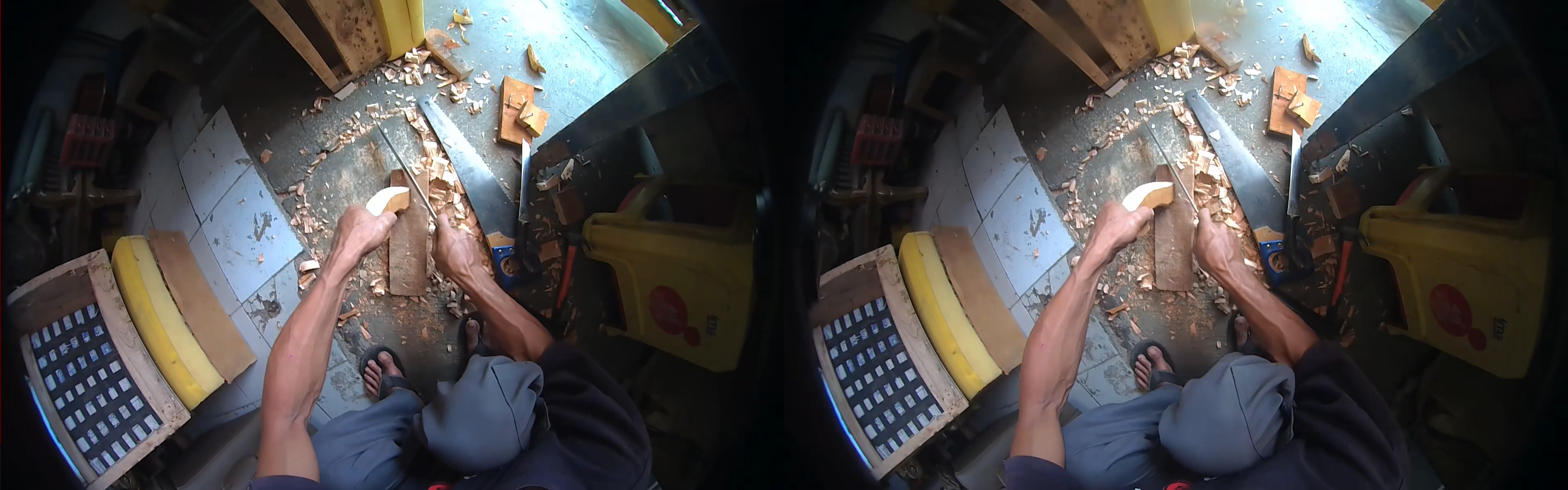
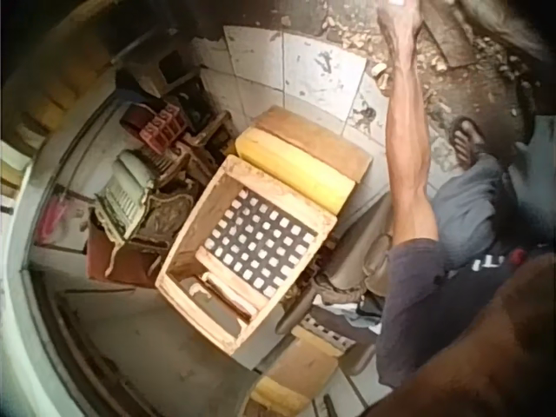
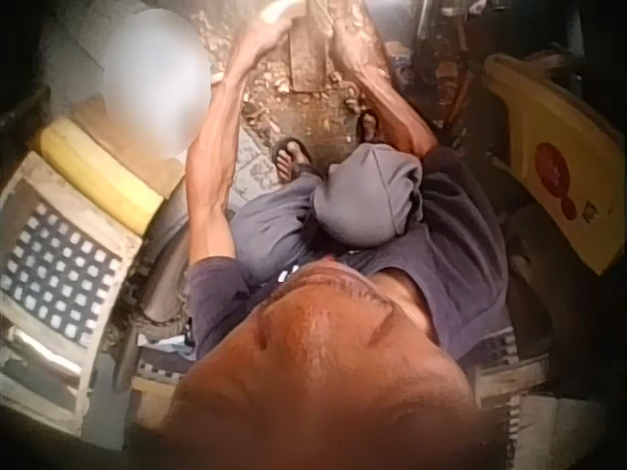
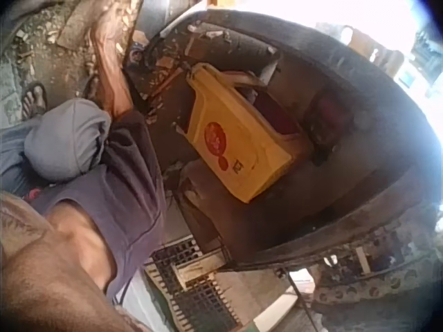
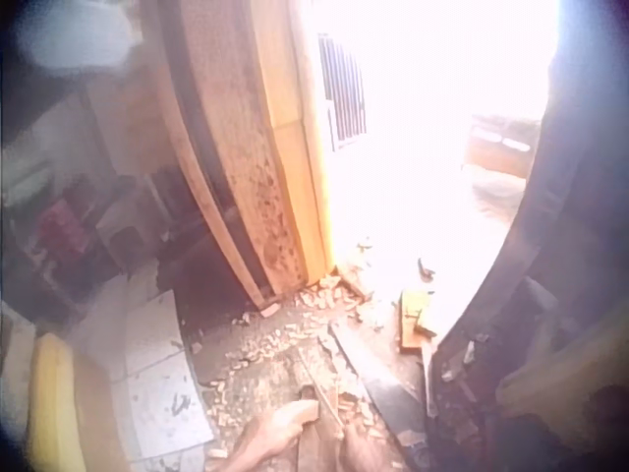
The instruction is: The person shaves a piece of curved wood using a knife while sitting on the floor, occasionally using a handsaw to score or clear the wood.
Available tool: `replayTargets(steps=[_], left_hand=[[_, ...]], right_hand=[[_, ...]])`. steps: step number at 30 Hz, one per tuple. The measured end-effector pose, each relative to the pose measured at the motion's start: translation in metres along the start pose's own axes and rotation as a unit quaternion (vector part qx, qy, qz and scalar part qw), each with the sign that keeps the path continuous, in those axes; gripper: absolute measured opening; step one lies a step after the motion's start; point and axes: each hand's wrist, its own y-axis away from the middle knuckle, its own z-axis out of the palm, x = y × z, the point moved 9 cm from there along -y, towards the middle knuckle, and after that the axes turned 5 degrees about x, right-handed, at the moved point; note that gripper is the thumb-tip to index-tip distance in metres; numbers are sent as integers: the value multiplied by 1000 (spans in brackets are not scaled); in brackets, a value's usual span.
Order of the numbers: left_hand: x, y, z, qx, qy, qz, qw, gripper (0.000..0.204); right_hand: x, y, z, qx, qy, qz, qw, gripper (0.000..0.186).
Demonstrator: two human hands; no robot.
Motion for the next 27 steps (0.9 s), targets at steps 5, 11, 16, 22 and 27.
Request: replayTargets(steps=[5,11,16,22,27], left_hand=[[-17,-6,7,-1,5,25,1000,39],[-12,-3,-3,13,-15,12,1000,39],[-7,-7,-7,10,-12,8,1000,51],[1,3,-9,11,-35,-20,999,49],[-6,4,-6,18,-29,9,999,44]], right_hand=[[-43,28,-29,187,-72,-130,971,12],[-49,29,-34,121,-91,-88,985,19],[-34,10,-21,39,-32,-53,997,14],[-25,-2,-10,5,23,-15,1000,9],[-44,22,-26,112,-83,-85,987,12]])
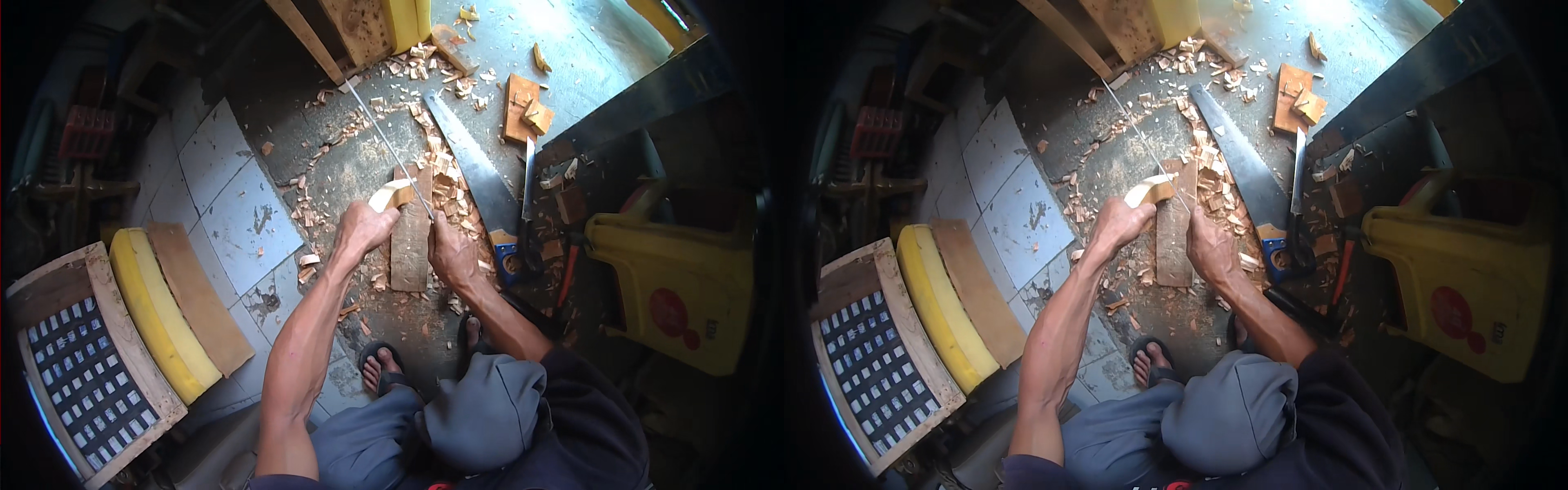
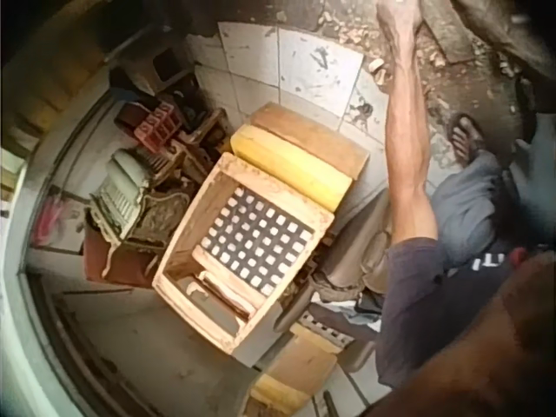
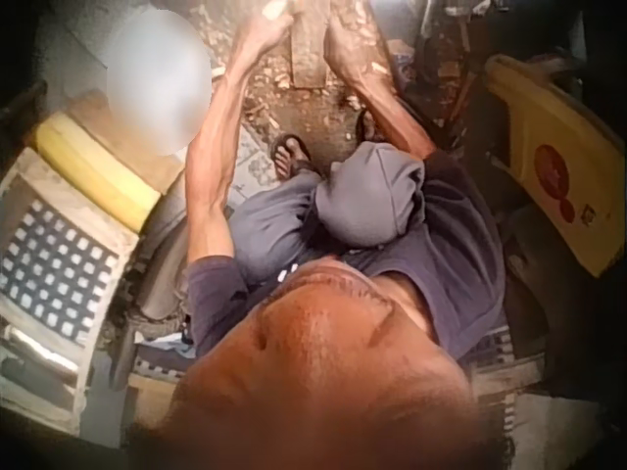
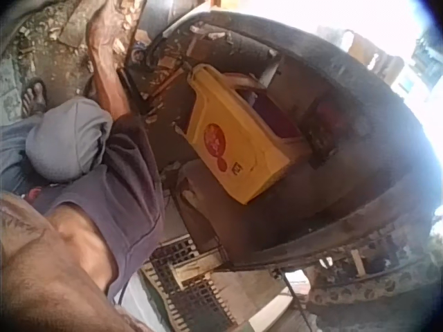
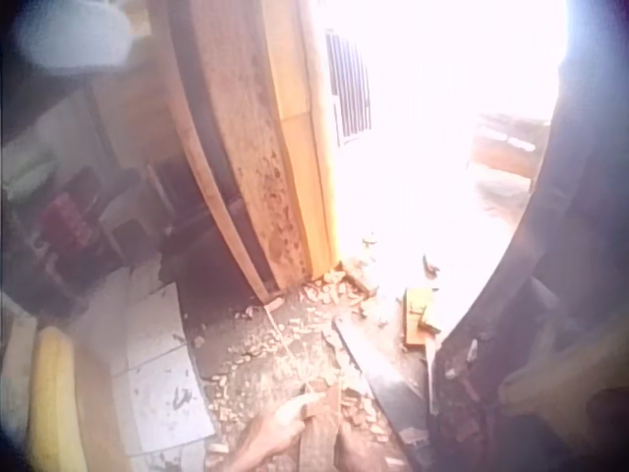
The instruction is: The person shaves a piece of curved wood using a knife while sitting on the floor, occasionally using a handsaw to score or clear the wood.
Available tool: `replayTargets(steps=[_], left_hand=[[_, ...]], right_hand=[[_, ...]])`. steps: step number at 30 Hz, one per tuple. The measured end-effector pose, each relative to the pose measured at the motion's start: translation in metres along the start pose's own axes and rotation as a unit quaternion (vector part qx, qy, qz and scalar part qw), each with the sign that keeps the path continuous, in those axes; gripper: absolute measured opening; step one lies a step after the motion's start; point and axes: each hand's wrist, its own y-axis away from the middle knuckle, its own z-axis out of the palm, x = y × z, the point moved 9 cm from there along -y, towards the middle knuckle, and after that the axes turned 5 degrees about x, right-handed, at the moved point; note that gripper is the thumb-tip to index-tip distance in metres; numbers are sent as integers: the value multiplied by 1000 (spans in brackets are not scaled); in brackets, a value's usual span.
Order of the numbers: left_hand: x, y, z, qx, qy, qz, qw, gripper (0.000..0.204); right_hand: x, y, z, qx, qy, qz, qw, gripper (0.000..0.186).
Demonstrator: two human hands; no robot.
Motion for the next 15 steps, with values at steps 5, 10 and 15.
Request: replayTargets(steps=[5,10,15], left_hand=[[-9,-6,6,-14,-18,-6,1000,46],[-4,-1,1,10,1,7,1000,59],[-6,-1,5,-9,7,11,1000,57]], right_hand=[[15,0,9,-91,40,61,993,16],[23,1,13,-116,65,71,989,18],[32,8,15,-79,64,50,994,17]])
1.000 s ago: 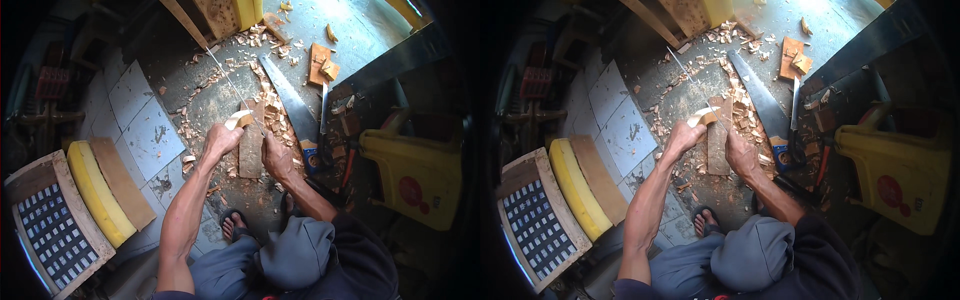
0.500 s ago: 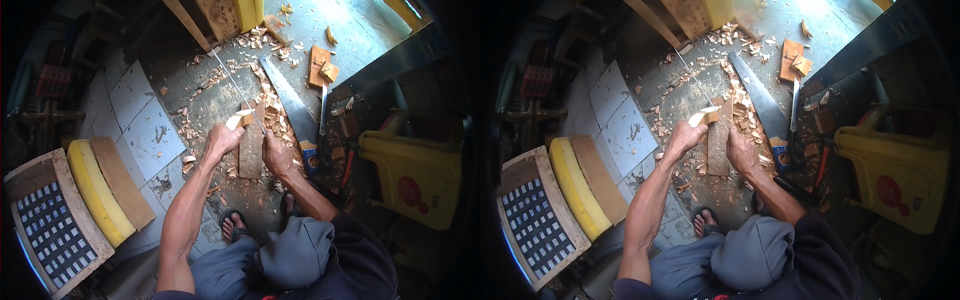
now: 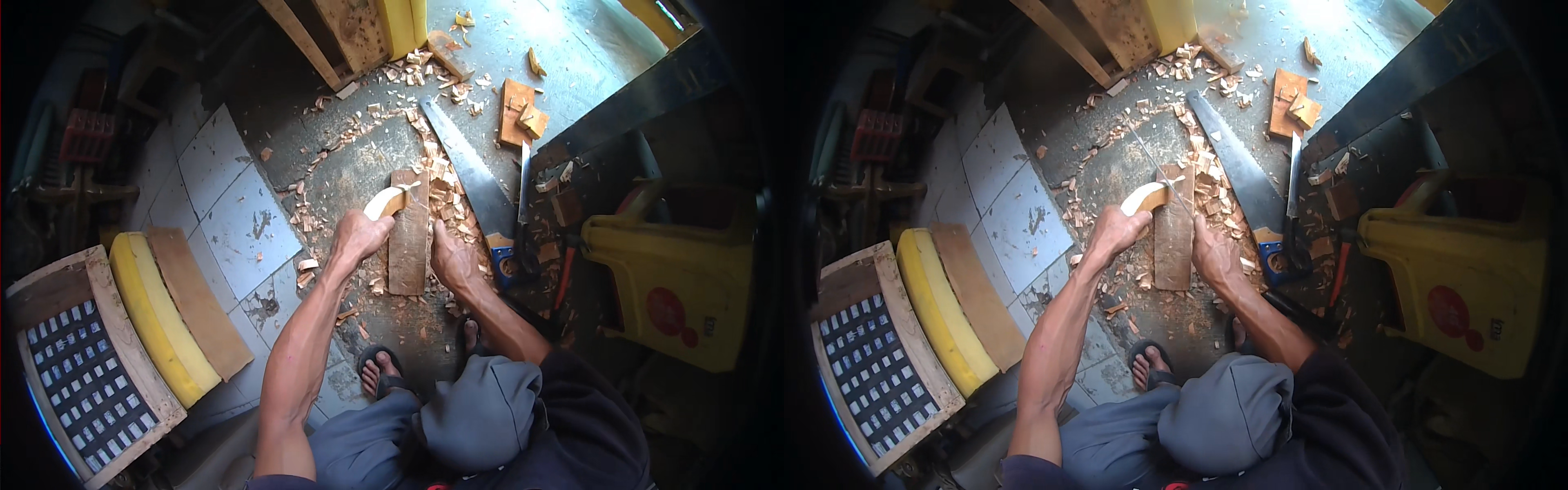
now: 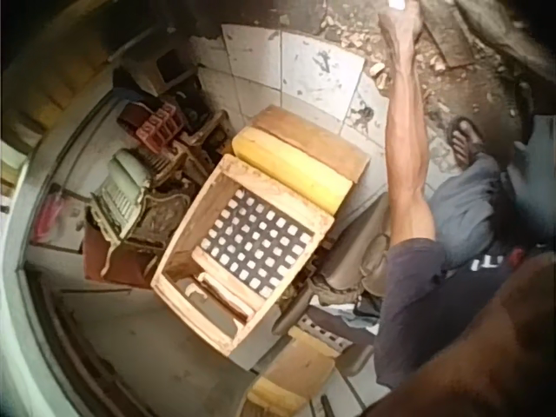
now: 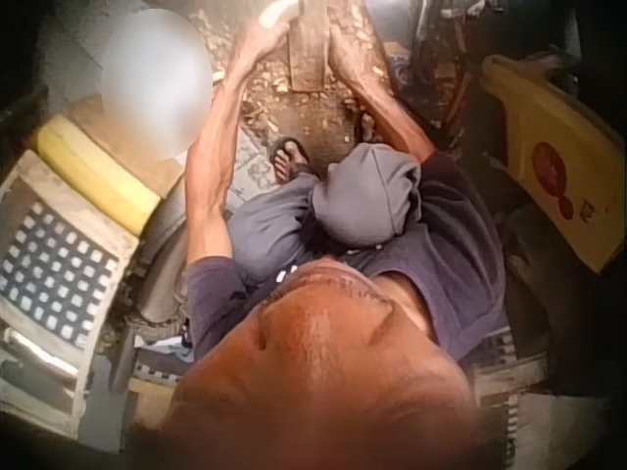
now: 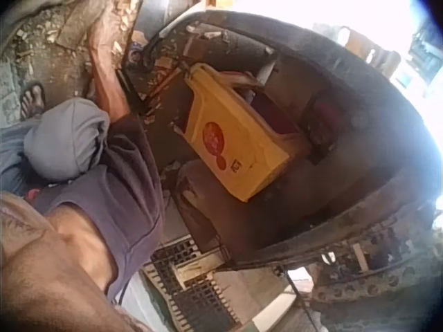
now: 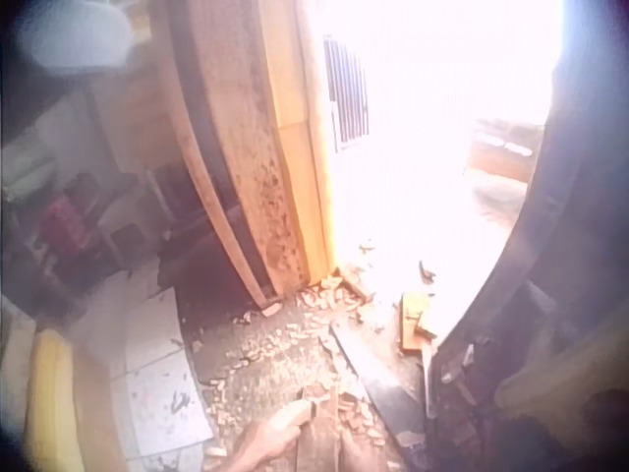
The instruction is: The person shaves a piece of curved wood using a knife while sitting on the floor, occasionally using a handsaw to score or clear the wood.
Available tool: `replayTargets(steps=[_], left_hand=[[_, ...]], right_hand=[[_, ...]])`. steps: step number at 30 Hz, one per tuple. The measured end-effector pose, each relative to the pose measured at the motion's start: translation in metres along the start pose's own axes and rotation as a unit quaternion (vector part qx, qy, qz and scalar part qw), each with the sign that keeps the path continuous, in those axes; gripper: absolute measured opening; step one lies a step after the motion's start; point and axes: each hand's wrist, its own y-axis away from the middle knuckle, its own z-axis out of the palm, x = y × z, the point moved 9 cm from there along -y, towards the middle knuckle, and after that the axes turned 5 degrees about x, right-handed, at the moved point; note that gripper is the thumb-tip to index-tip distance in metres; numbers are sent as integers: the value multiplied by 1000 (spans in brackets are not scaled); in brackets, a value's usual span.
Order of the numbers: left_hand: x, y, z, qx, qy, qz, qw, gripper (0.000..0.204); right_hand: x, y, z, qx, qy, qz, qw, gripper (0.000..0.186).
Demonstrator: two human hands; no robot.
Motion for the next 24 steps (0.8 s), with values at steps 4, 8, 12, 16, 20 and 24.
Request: replayTargets(steps=[4,8,12,16,20,24], left_hand=[[-10,-1,1,-5,-4,0,1000,52],[-13,-10,1,21,4,63,998,49],[-16,-14,0,-5,17,20,1000,50],[-18,-4,-2,38,56,59,996,47],[-21,-7,2,-16,12,4,1000,50],[-22,-5,1,0,13,8,1000,50]], right_hand=[[-14,5,-5,-35,-7,19,999,19],[-1,-2,8,-3,23,-3,1000,17],[-14,-1,-19,21,-28,-12,999,12],[-4,-2,6,-3,43,-27,999,26],[-12,4,1,59,-23,-59,996,19],[-9,-8,3,-18,47,-12,999,12]])
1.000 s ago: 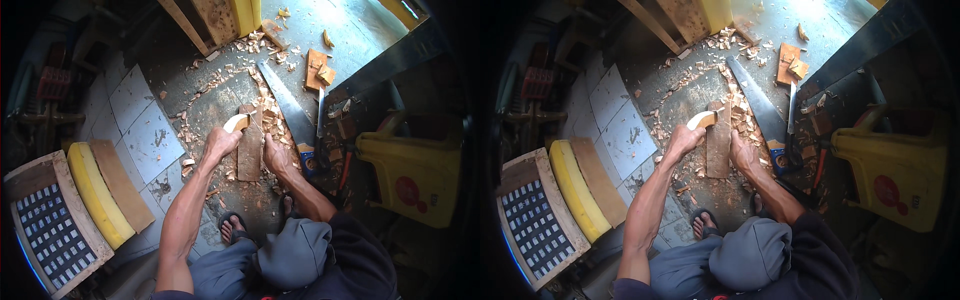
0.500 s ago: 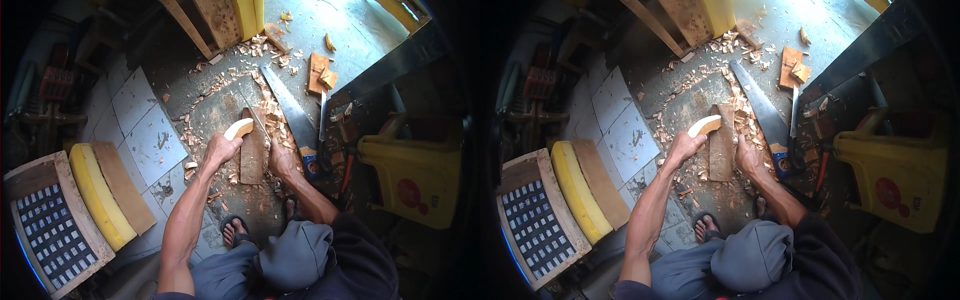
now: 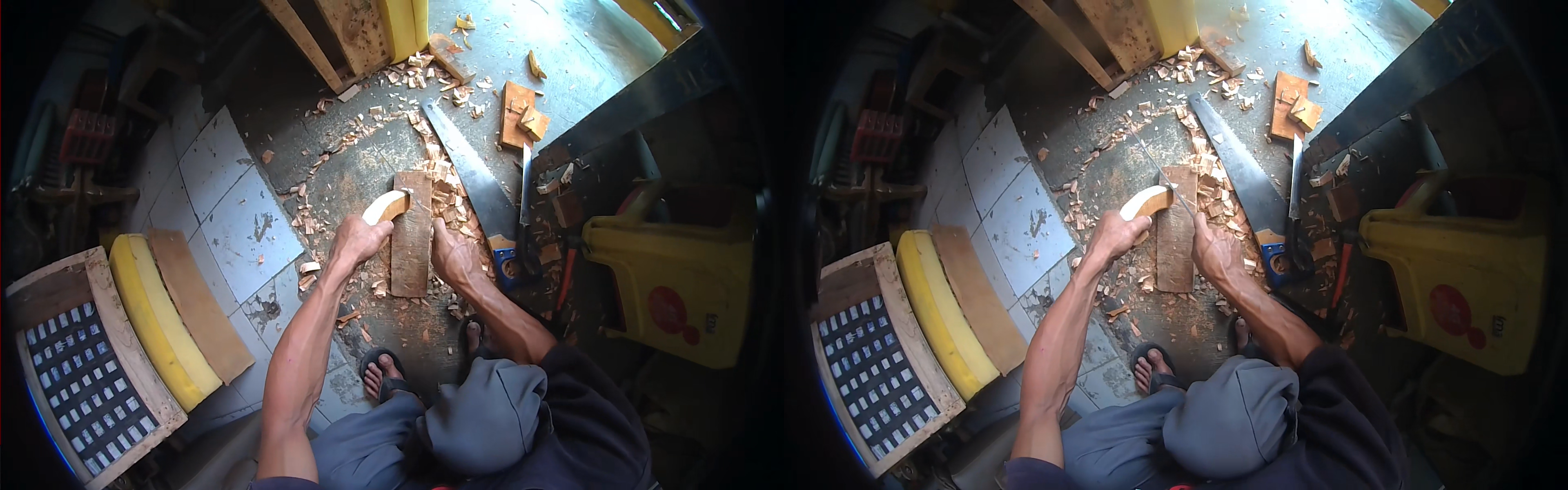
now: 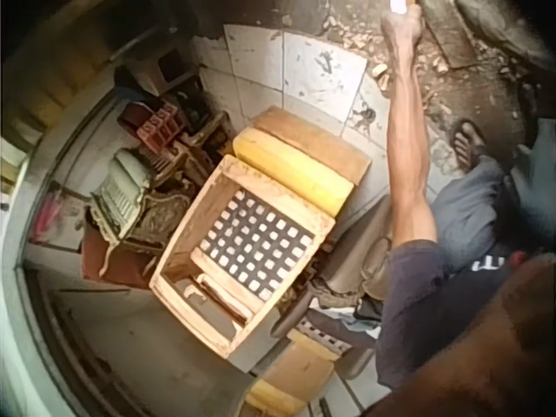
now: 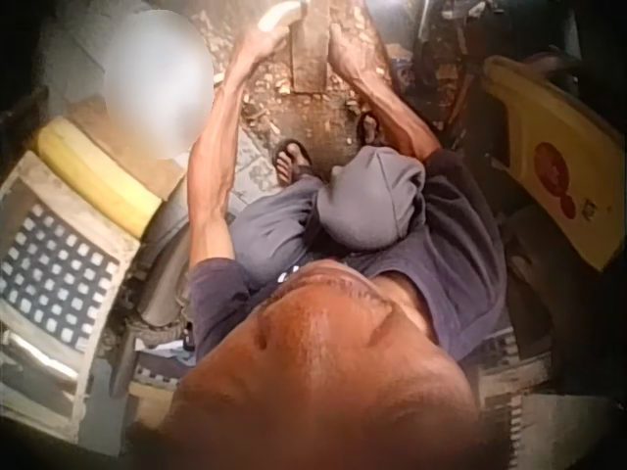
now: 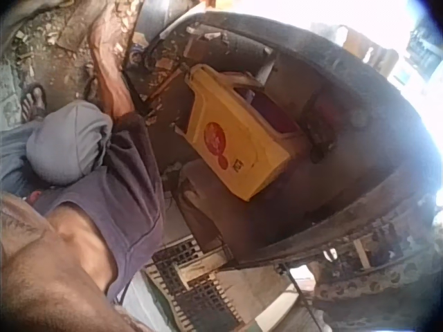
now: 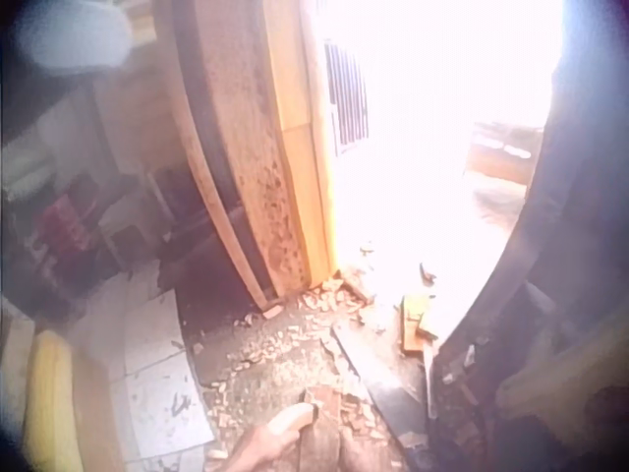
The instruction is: The person shaves a piece of curved wood using a knife while sitting on the floor, occasionally using a handsaw to score or clear the wood.
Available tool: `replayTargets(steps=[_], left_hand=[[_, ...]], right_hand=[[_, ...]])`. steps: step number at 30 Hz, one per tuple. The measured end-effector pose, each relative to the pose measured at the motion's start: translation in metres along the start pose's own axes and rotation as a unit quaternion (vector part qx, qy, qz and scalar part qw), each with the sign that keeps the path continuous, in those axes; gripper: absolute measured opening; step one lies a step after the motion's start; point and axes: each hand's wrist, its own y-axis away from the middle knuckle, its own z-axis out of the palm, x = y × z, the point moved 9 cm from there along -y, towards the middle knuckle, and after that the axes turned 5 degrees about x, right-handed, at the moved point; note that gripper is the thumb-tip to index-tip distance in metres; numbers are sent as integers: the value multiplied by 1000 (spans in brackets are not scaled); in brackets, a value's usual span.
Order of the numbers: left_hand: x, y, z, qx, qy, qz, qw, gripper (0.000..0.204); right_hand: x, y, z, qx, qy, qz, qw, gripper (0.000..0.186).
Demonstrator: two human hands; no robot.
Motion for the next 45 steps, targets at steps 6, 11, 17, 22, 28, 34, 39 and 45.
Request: replayTargets(steps=[6,11,17,22,28,34,39,45], left_hand=[[6,1,0,-7,48,-4,999,54],[-2,0,5,-8,24,-4,1000,55],[-1,-3,4,-16,2,1,1000,57],[4,6,-1,11,-10,34,999,51],[0,-3,-3,14,18,7,1000,51],[-4,1,-1,13,24,2,1000,50],[-32,2,8,-40,101,-35,993,46],[-33,75,50,-206,576,-14,791,59]], right_hand=[[7,-4,8,3,8,-13,1000,22],[8,5,5,22,14,-34,999,21],[-6,14,-14,105,-46,-77,990,18],[4,5,-4,37,8,-34,999,26],[23,-5,3,4,17,28,999,29],[7,3,-5,35,33,-4,999,20],[12,-5,-17,62,3,4,998,33],[26,25,-41,173,40,-24,984,49]])
